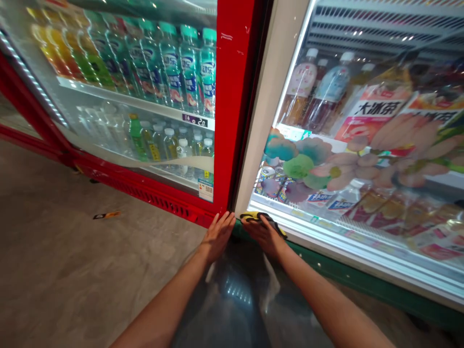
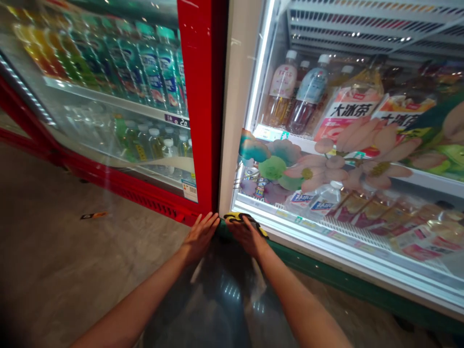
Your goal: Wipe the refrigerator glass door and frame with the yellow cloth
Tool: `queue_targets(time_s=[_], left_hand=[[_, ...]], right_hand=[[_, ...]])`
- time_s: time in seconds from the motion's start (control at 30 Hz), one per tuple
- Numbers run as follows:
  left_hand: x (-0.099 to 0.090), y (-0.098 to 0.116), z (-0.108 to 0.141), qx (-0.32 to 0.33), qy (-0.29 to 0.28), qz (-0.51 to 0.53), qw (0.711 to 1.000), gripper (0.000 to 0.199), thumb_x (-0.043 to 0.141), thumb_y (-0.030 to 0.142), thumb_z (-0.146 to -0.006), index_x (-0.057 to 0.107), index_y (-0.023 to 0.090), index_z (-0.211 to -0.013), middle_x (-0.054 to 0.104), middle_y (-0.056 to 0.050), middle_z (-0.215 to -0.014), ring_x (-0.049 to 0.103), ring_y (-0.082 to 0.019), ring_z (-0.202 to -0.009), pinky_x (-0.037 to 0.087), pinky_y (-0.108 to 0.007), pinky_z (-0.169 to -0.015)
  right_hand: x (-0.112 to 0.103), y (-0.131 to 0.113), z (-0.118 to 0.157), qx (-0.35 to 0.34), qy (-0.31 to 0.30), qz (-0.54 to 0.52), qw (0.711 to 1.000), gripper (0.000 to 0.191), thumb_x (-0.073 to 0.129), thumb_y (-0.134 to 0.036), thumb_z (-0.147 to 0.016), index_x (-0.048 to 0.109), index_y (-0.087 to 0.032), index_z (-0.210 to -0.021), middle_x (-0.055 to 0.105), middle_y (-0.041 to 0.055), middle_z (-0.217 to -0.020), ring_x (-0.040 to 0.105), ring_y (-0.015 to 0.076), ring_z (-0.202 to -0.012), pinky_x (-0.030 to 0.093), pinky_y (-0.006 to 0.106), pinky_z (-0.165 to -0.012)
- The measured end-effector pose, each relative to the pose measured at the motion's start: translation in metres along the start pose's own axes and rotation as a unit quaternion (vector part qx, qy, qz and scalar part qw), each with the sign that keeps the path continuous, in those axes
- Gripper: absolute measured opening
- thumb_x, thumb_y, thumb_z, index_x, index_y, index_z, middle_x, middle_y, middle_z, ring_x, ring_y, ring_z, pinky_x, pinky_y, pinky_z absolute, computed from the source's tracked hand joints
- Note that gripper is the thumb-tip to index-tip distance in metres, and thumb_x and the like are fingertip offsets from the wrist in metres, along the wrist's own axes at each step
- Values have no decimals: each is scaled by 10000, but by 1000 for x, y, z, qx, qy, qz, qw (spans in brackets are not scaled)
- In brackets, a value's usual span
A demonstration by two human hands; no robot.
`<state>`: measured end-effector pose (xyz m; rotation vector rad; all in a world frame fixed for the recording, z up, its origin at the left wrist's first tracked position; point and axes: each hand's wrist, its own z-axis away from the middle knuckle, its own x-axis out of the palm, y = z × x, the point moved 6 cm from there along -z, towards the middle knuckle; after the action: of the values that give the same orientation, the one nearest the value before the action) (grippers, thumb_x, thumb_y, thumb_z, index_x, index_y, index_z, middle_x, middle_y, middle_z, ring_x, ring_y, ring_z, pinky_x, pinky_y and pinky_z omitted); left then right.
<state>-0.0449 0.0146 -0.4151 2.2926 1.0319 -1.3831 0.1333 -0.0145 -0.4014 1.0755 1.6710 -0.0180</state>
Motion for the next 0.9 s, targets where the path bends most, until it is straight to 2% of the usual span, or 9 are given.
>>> queue_targets(time_s=[0.13, 0.23, 0.37, 0.47, 0.57, 0.63, 0.73, 0.83, 0.9], left_hand=[[9, 10, -4, 44, -1, -4, 999, 752, 436, 142, -865, 203, 109, -1579, 308, -111, -1634, 138, -271, -1548, 163, -502, -1255], [7, 9, -6, 51, 11, 1, 999, 759, 410, 99, -850, 202, 113, -1580, 357, -98, -1613, 131, -242, -1550, 140, -490, -1263], [-3, 6, -10, 18, 6, 8, 1000, 749, 397, 65, -839, 251, 136, -1570, 373, -90, -1606, 166, -232, -1545, 150, -488, -1264], [-9, 12, -18, 15, -4, 14, 1000, 772, 432, 74, -826, 249, 146, -1572, 365, -100, -1608, 186, -242, -1541, 186, -495, -1256], [-4, 23, -28, 25, -12, 26, 999, 821, 444, 53, -806, 211, 170, -1584, 355, -96, -1613, 212, -236, -1535, 207, -496, -1250], [5, 35, -34, 51, -21, 34, 998, 864, 416, 13, -790, 165, 207, -1594, 351, -76, -1616, 216, -224, -1534, 220, -500, -1244], [19, 55, -43, 103, -32, 44, 993, 912, 385, -25, -763, 117, 230, -1597, 334, -56, -1625, 192, -222, -1539, 218, -503, -1241], [23, 73, -52, 145, -39, 42, 988, 899, 389, -24, -768, 123, 213, -1594, 314, -59, -1633, 184, -227, -1541, 196, -491, -1250], [19, 85, -59, 181, -49, 45, 981, 865, 400, -4, -800, 125, 207, -1592, 307, -60, -1636, 185, -228, -1540, 190, -485, -1254]], right_hand=[[-28, 29, 85, -20, -31, 0, 999, 596, 393, -10, -904, 505, -235, -1444, 530, -17, -1515, 452, 143, -1374, 225, 408, -1257], [-35, 37, 112, -4, -43, 1, 999, 584, 394, -19, -921, 514, -262, -1438, 519, -17, -1524, 461, 142, -1374, 188, 420, -1272], [-22, 22, 64, 20, 19, -41, 999, 520, 459, -49, -925, 541, -235, -1404, 604, 29, -1440, 496, 186, -1355, 241, 482, -1267], [-7, 14, 16, 45, 6, -36, 998, 548, 472, -60, -938, 476, -256, -1449, 470, 20, -1558, 435, 205, -1413, 279, 497, -1262], [-10, 25, 15, 21, -21, -39, 999, 547, 439, -51, -951, 464, -272, -1451, 431, -17, -1584, 424, 191, -1424, 327, 458, -1246], [-25, 41, 47, -3, -36, -42, 998, 538, 416, -40, -952, 489, -273, -1432, 480, -37, -1550, 450, 170, -1405, 354, 427, -1229], [-60, 67, 127, -35, -43, -34, 998, 523, 395, -42, -955, 513, -241, -1425, 576, -22, -1471, 530, 147, -1326, 351, 402, -1220], [-85, 85, 202, -6, -70, -12, 997, 600, 384, -4, -925, 494, -263, -1455, 540, -31, -1503, 572, 136, -1266, 285, 368, -1241], [-90, 88, 227, 30, -79, -3, 996, 615, 380, -6, -925, 477, -276, -1469, 532, -35, -1507, 604, 141, -1214, 271, 378, -1244]])
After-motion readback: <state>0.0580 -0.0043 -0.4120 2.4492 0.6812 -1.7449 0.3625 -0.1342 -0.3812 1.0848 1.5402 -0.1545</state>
